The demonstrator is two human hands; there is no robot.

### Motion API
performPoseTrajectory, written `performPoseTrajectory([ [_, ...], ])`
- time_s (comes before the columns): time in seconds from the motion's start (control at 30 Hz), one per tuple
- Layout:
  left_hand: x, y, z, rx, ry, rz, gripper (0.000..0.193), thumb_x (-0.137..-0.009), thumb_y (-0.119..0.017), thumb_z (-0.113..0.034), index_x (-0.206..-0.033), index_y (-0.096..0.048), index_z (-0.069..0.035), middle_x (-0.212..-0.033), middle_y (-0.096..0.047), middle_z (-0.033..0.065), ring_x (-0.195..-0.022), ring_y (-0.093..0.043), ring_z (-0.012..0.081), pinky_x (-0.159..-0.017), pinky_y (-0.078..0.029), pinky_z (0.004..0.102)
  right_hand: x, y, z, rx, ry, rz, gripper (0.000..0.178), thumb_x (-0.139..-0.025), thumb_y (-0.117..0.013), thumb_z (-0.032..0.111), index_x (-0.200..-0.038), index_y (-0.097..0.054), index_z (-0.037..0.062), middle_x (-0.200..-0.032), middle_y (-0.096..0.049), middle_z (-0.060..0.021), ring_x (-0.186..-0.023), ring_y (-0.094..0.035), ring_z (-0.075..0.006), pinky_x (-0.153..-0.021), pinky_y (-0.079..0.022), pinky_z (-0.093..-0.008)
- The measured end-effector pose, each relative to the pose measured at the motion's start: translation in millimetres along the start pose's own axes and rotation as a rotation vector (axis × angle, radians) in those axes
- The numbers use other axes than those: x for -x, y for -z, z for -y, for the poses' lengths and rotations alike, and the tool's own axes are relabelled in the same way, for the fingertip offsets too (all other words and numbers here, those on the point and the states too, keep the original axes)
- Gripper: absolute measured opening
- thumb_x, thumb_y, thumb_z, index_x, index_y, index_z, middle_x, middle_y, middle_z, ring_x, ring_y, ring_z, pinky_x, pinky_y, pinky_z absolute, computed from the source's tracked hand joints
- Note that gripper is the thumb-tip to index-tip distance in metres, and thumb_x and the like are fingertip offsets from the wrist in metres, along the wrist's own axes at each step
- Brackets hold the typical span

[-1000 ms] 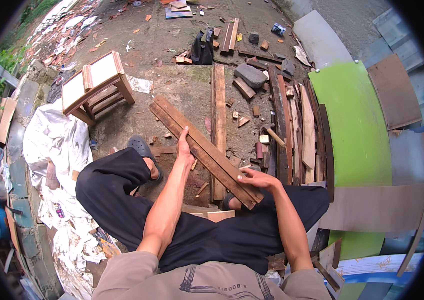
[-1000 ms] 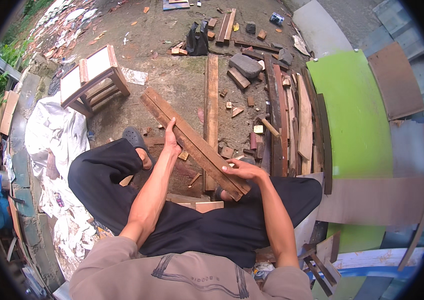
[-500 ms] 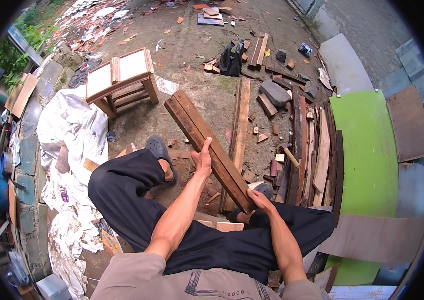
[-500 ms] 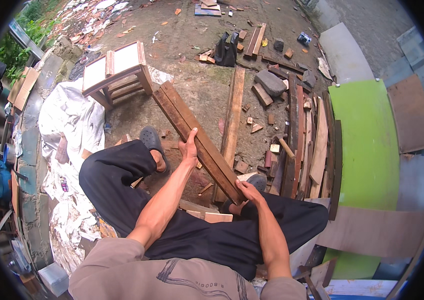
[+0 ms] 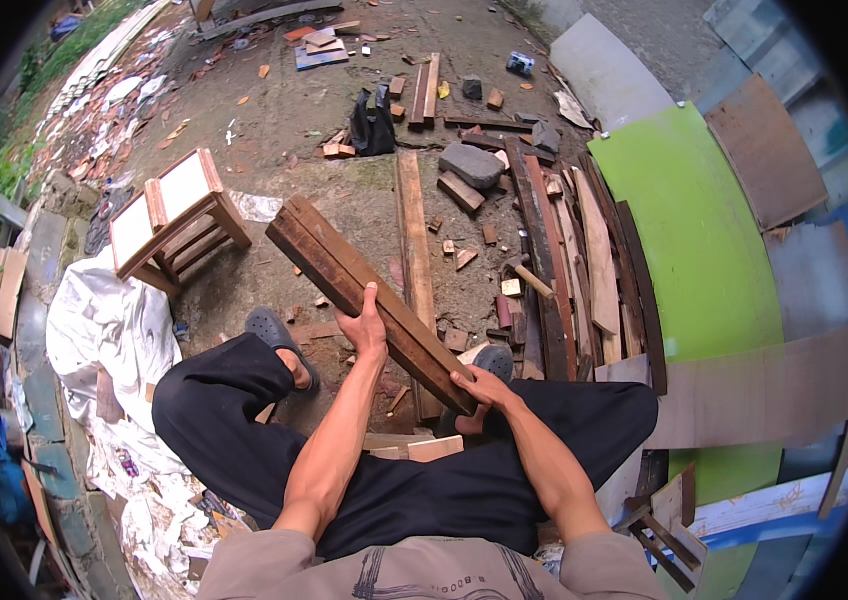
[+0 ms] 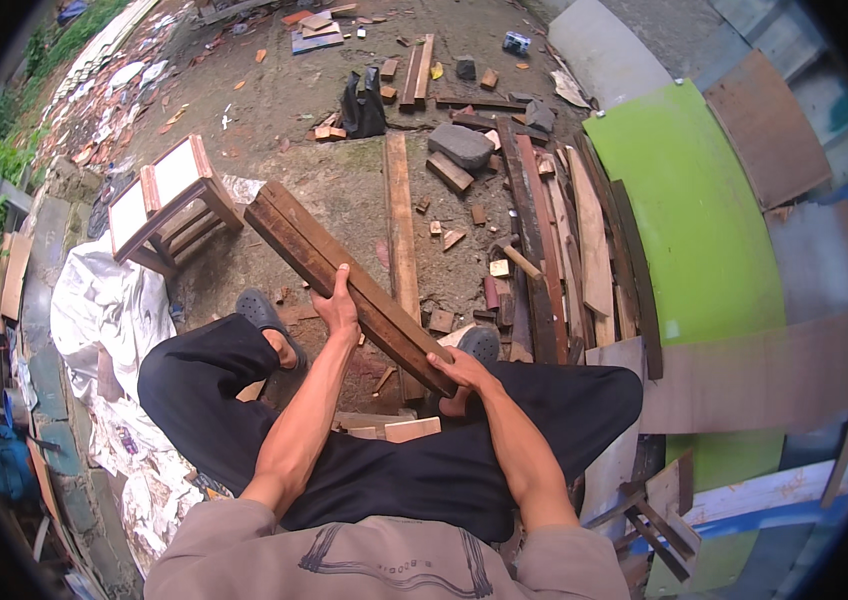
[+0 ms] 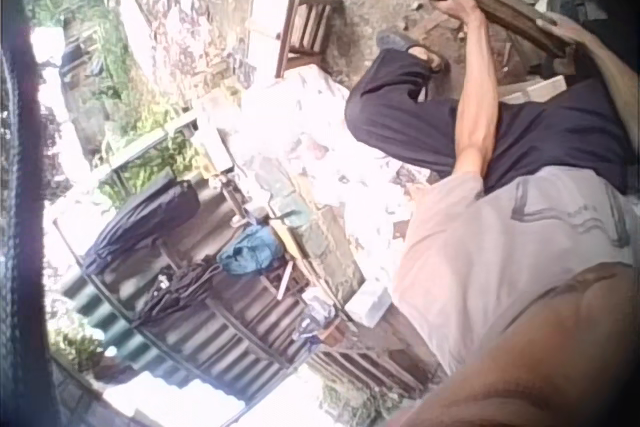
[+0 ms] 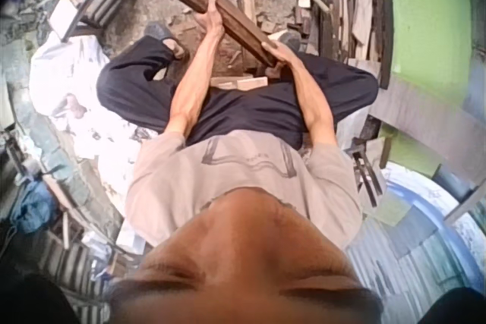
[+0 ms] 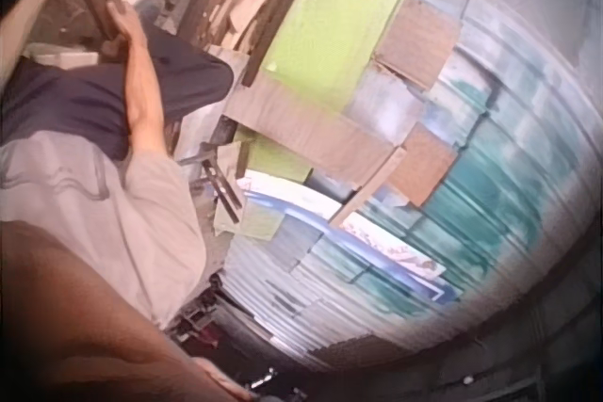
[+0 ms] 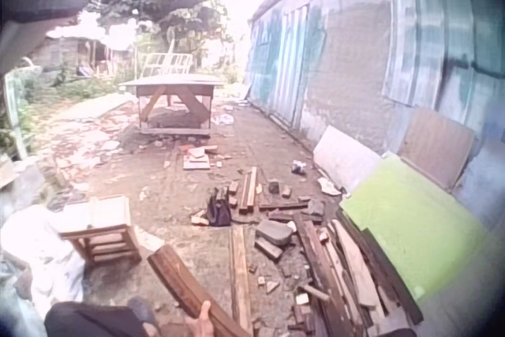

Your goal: The person sits on the ground and uses a hand saw to cut a wooden plank into smaller pieces. They repeatedly position the wood, saw through it, and set the cut pieces aside among other wood scraps.

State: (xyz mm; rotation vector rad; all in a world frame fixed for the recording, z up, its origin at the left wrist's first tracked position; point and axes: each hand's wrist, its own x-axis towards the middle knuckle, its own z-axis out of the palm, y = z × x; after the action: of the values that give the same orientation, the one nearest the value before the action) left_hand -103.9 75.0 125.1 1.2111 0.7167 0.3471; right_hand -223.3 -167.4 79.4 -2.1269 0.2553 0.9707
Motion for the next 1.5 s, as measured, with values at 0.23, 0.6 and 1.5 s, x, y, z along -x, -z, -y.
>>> performPoseTrajectory([
  [0.23, 1, -26, 4, 0.012, 0.239, 0.144, 0.059, -0.081, -0.078, -0.030, -0.121, -0.052, 0.005, -0.112, -0.062, 0.0142, -0.093, -0.065, 0.0259, -0.078, -0.054, 0.0401, 28, 22, -8, -0.009, 0.039, -0.021, 0.094, -0.073, -0.064, 0.080, -0.126, -0.061, 0.0016, -0.113, -0.068, -0.0196, -0.107, -0.066, -0.0300, -0.090, -0.050, -0.0400],
  [0.6, 4, -65, 22, 0.111, 0.511, 0.395, 0.063, -0.081, -0.077, -0.031, -0.123, -0.050, 0.008, -0.105, -0.065, 0.0177, -0.088, -0.068, 0.0299, -0.078, -0.058, 0.0446, 60, 23, -18, -0.225, 0.145, -0.039, 0.102, -0.070, -0.070, 0.077, -0.129, -0.057, -0.0045, -0.123, -0.063, -0.0254, -0.116, -0.061, -0.0343, -0.098, -0.048, -0.0399],
  [1.5, -32, -104, 119, -0.334, 0.624, 0.352, 0.062, -0.084, -0.062, -0.055, -0.124, -0.058, -0.007, -0.117, -0.065, 0.0123, -0.108, -0.061, 0.0306, -0.098, -0.047, 0.0454, 0, 391, -394, 0.258, -1.058, -0.923, 0.098, -0.078, -0.077, 0.035, -0.154, -0.019, 0.0136, -0.148, -0.043, -0.0151, -0.136, -0.041, -0.0342, -0.107, -0.040, -0.0505],
])
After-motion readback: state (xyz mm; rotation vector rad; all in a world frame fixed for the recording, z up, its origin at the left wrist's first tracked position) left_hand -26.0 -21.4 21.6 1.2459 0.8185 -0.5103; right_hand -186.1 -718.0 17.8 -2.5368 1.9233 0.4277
